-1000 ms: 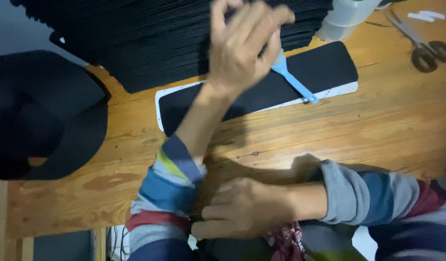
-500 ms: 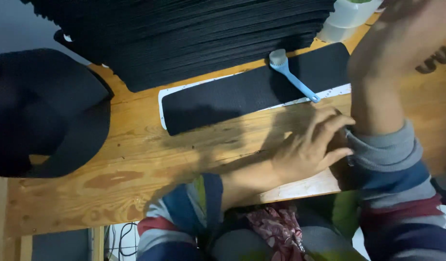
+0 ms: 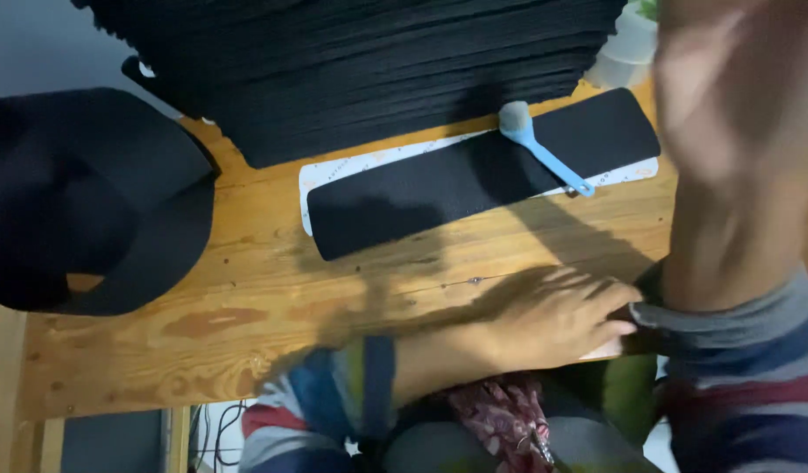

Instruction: Apply adhesive to a black foam strip using a plastic spatula to ensure even coverage.

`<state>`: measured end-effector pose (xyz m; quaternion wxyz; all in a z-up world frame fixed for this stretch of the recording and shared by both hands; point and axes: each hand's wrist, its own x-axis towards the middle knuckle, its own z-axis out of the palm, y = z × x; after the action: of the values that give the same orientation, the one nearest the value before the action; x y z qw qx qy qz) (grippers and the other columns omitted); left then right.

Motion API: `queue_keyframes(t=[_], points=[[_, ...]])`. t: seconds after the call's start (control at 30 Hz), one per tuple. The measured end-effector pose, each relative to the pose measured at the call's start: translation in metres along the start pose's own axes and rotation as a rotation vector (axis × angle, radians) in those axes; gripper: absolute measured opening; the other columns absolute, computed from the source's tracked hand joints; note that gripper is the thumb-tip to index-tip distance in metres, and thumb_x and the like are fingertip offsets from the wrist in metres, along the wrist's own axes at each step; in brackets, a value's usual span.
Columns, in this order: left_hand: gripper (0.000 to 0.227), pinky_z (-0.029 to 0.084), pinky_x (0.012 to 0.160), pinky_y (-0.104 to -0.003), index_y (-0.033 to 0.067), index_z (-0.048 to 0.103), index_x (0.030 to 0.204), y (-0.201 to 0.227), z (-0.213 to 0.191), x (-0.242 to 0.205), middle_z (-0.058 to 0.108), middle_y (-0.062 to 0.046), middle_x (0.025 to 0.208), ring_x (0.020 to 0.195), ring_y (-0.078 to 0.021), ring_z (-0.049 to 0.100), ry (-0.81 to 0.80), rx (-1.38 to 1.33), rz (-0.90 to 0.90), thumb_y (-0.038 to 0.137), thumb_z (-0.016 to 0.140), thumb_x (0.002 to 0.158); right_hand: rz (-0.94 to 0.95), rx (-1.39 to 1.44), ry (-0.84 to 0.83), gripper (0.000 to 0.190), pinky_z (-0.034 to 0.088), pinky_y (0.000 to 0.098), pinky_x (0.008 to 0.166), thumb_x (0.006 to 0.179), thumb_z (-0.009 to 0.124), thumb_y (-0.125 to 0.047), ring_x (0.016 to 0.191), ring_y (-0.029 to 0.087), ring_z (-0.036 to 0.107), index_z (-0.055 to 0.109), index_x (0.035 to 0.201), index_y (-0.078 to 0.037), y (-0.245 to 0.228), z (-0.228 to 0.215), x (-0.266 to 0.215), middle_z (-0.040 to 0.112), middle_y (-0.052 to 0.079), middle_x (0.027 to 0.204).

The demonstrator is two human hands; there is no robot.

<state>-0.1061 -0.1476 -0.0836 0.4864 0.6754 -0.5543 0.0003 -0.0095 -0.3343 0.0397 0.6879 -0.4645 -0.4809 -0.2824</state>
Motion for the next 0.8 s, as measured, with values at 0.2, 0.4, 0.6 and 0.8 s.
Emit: queue_keyframes(t=[0.2, 0.4, 0.6, 0.8], points=[[0.081, 0.022, 0.112, -0.064, 0.0216, 0.042, 0.152, -0.035, -0.131, -0.01, 0.037, -0.016, 0.152, 0.138, -0.0354, 0.043, -0.27, 0.4, -0.527, 0.041, 0.072, 0.08, 0.904, -1.139, -0.605, 0.034, 0.05, 0.0438, 0.088, 0.102, 0.063, -0.027, 0.107, 0.029, 0.062, 0.063, 0.132, -0.011, 0.014, 0.046, 0.008, 0.058, 0.012, 0.123], [0.098, 0.001, 0.118, -0.065, 0.0241, 0.013, 0.165, -0.105, -0.18, -0.061, 0.0, -0.028, 0.169, 0.158, -0.0383, -0.003, -0.311, 0.681, -0.744, 0.078, 0.046, 0.09, 1.115, -1.523, -0.824, 0.071, 0.057, 0.0605, 0.082, 0.093, 0.059, -0.055, 0.127, 0.039, 0.052, 0.054, 0.147, -0.01, 0.048, -0.006, -0.08, 0.052, 0.014, 0.143], [0.091, 0.003, 0.119, -0.067, 0.0196, 0.026, 0.162, -0.121, -0.189, -0.079, 0.021, -0.025, 0.164, 0.154, -0.0414, 0.015, -0.244, 0.67, -0.686, 0.061, 0.064, 0.092, 0.94, -1.618, -0.708, 0.022, 0.055, 0.043, 0.068, 0.096, 0.073, -0.039, 0.106, 0.024, 0.065, 0.071, 0.11, -0.023, 0.06, -0.024, -0.106, 0.065, 0.0, 0.107], [0.081, 0.005, 0.117, -0.069, 0.0279, 0.032, 0.161, -0.117, -0.202, -0.075, 0.029, -0.026, 0.152, 0.15, -0.0394, 0.019, -0.227, 0.63, -0.679, 0.041, 0.066, 0.089, 1.146, -1.333, -0.518, 0.029, 0.048, 0.0548, 0.077, 0.101, 0.061, -0.01, 0.098, 0.051, 0.066, 0.056, 0.127, 0.0, 0.036, 0.012, -0.042, 0.071, 0.025, 0.119]])
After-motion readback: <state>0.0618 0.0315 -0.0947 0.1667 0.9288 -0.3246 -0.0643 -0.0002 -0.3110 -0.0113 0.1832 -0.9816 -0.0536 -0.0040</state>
